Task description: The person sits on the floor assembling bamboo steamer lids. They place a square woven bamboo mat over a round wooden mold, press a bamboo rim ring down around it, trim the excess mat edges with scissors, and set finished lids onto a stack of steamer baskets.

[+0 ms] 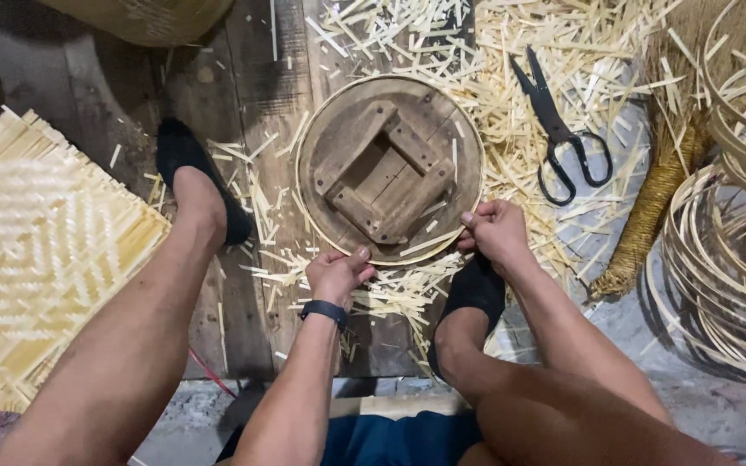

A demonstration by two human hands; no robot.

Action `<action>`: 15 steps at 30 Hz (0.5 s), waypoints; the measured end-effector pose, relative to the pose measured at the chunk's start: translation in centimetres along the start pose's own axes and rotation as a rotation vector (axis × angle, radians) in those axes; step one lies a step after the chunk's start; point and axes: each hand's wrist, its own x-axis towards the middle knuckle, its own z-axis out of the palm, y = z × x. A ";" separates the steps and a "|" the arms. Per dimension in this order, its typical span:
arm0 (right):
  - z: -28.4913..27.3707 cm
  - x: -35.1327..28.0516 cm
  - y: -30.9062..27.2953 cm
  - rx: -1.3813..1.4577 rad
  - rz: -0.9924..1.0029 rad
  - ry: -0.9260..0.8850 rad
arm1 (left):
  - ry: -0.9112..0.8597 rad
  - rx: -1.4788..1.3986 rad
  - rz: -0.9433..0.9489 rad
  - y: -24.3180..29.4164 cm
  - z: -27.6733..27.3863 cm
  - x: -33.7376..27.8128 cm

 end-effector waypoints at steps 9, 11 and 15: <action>-0.4 -0.4 -0.3 -0.004 -0.006 0.014 | 0.064 0.225 0.057 3.0 0.7 -1.5; -0.4 -2.5 -3.8 -0.115 -0.154 0.065 | 0.092 0.247 0.061 5.3 0.6 -0.4; 1.3 -5.9 -7.2 -0.328 -0.600 0.143 | 0.043 0.172 0.038 6.6 -1.2 -0.2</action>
